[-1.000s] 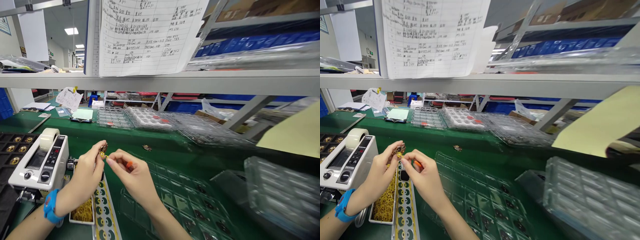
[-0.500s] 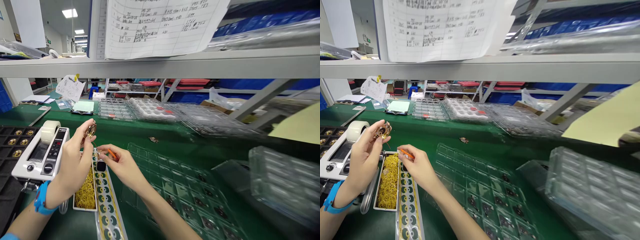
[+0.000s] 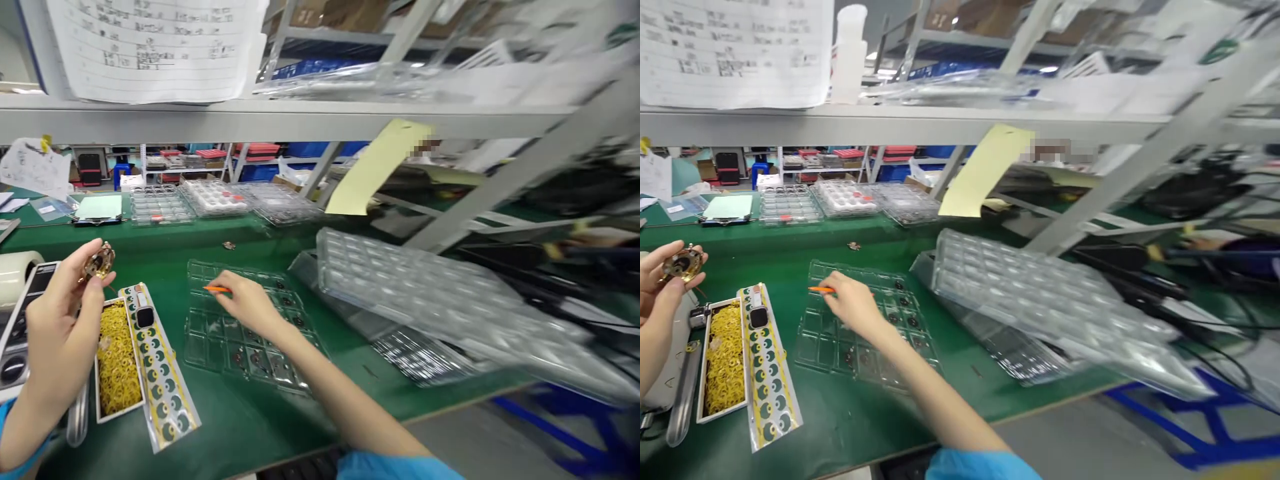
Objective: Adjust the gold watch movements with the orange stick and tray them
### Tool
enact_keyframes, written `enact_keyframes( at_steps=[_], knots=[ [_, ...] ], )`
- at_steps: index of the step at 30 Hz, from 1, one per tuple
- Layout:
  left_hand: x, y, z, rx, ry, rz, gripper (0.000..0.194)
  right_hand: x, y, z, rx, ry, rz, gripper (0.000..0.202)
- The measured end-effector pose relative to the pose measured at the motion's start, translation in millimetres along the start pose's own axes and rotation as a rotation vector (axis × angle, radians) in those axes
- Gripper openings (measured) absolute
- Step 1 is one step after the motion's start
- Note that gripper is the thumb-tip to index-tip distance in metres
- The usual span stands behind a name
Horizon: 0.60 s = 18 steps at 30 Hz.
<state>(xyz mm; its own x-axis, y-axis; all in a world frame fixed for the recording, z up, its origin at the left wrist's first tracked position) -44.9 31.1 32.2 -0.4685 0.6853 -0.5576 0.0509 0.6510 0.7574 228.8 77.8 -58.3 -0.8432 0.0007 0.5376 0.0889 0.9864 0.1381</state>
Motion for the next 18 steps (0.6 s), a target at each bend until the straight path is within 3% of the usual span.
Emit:
enact_keyframes(
  at_steps=[3,6,11,18],
  knots=[
    [-3.2,1.3,1.9,0.054,-0.007,-0.088,0.036,-55.1,-10.0,-12.9,0.097,-0.169,0.046,0.020],
    [-2.5,1.1,6.6,0.070,-0.038,-0.118,0.035,-83.1,-27.9,-11.7,0.202,-0.281,0.031,0.020],
    [6.7,-2.8,16.5,0.104,-0.096,-0.165,0.040,-93.0,-47.2,10.2,0.184,-0.412,0.035,0.015],
    [9.9,1.2,34.7,0.197,-0.382,-0.334,0.045,-101.6,-51.5,24.0,0.110,-0.483,0.013,0.032]
  ],
)
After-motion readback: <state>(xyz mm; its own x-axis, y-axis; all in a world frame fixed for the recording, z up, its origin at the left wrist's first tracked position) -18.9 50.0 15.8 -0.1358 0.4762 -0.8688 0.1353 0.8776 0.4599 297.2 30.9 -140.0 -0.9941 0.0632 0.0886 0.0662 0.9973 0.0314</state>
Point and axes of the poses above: each hand's wrist, its own y-axis towards the middle knuckle, its own z-axis out of the palm, x = y × z, the point moved 3 cm from there along y, towards the middle knuckle, and after that the axes turned 14 degrees about z, right-handed, at the moved point
